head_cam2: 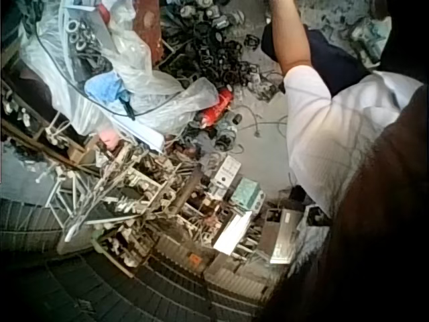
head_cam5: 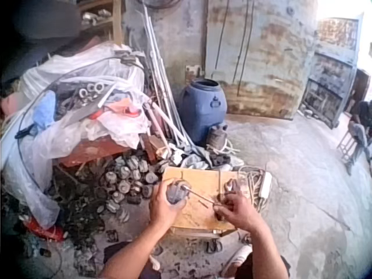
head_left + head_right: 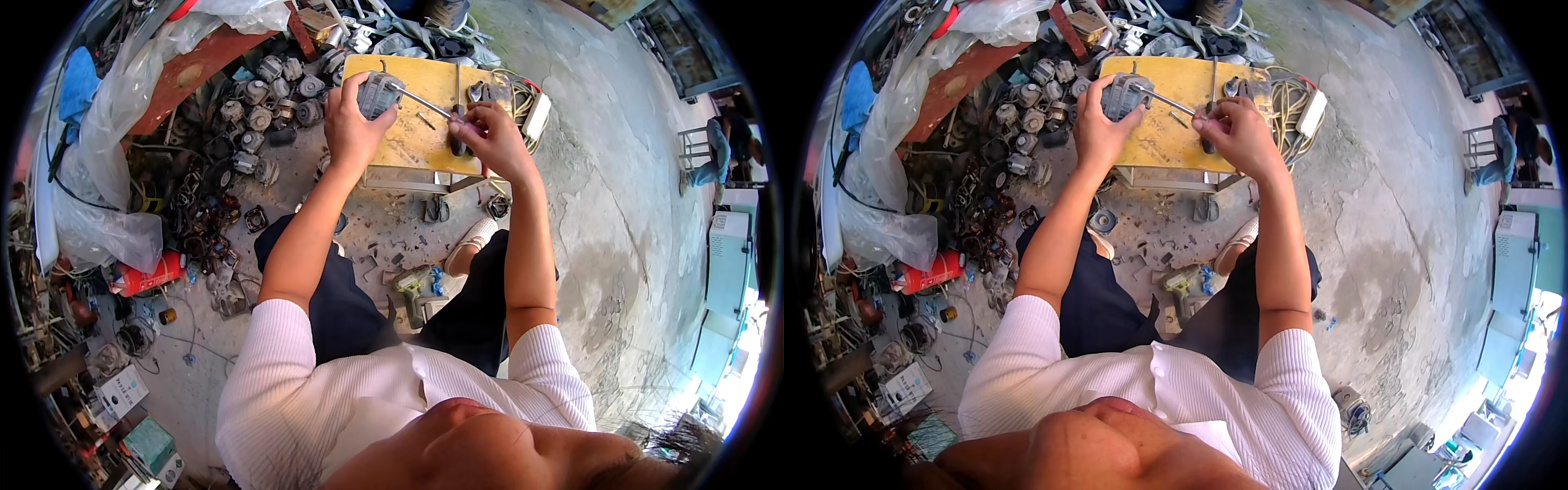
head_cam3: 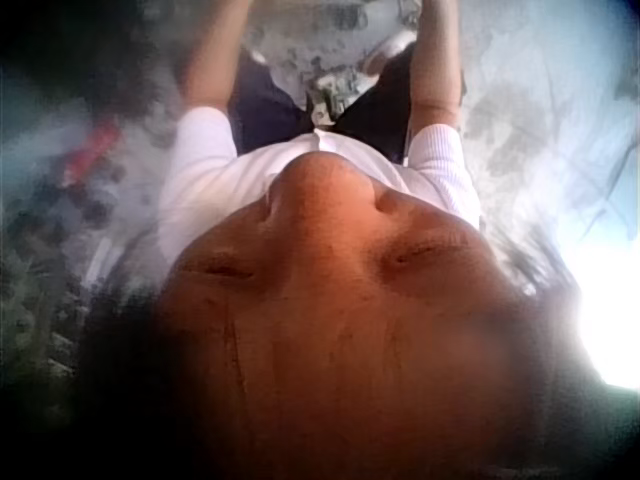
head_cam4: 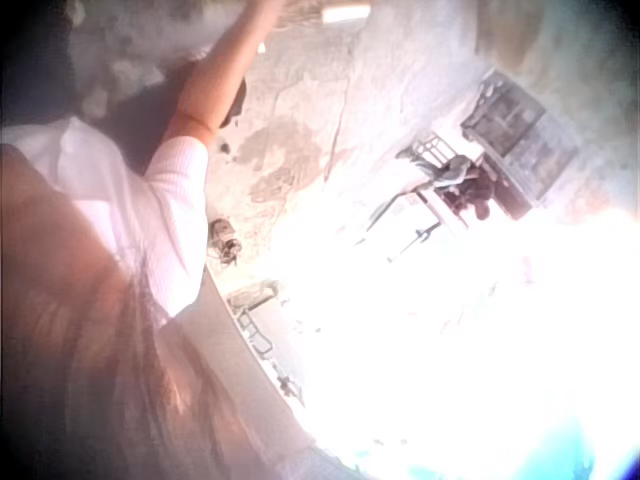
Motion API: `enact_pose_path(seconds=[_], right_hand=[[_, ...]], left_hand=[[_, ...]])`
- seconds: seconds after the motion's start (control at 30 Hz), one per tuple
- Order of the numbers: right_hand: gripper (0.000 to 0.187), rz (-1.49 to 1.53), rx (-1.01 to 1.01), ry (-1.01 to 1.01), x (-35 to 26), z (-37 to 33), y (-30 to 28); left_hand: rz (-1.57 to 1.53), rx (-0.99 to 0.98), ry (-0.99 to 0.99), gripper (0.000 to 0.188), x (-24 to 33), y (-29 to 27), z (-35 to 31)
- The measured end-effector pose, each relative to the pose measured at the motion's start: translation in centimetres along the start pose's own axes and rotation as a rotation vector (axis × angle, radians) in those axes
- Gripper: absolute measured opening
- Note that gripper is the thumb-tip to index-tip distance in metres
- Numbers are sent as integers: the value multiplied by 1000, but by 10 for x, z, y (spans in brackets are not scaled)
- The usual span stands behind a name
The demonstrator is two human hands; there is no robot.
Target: The person disassembles a small electric motor housing by removing screws with a screwdriver and then pulling the housing components apart by hand.
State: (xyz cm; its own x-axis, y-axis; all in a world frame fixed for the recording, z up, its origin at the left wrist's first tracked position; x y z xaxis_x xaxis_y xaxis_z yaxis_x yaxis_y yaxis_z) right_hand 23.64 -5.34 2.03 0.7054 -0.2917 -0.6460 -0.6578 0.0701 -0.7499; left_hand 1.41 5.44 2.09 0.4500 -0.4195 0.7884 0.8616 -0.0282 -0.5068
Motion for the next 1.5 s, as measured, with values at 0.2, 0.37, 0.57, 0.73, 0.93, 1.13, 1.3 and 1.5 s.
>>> enact_pose_path(seconds=[0.2, 0.37, 0.57, 0.73, 0.93, 1.13, 1.3, 1.5], right_hand=[[42, 103, 28, 42, -19, -12, -5], [42, -6, 82, -44, -6, -5, -4], [49, 1, 64, -32, -18, -11, -6], [43, 148, -37, 25, -18, -8, -2], [39, 34, 186, -208, -6, -4, -2], [43, 122, -107, 109, -14, -9, -1], [46, -58, 33, -66, -6, -5, -4], [44, 78, -62, 49, -26, -17, -7]], left_hand=[[-5, 8, 18, 64, -1, 2, 0], [-14, 2, 9, 63, 1, 3, 1], [-54, 51, 72, 64, -3, 2, 1], [-48, 40, 61, 64, -3, 2, 1], [-53, 32, 57, 65, -2, 3, 1], [-54, 29, 36, 64, -3, 1, 1], [-62, 26, 41, 65, -1, 1, 1], [-52, 36, 64, 65, -3, 2, 1]])
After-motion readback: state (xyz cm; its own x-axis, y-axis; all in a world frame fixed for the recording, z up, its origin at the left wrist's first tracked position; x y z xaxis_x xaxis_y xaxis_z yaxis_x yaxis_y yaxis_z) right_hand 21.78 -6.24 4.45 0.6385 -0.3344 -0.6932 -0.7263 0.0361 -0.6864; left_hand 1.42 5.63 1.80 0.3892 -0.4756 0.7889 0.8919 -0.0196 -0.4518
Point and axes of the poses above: each hand's wrist, its own z-axis towards the middle knuckle, its own y-axis out of the palm, x = y × z, the point moved 6 cm from there along z, towards the middle knuckle, and after that the axes turned 8 degrees about -z, right-handed, at the moved point
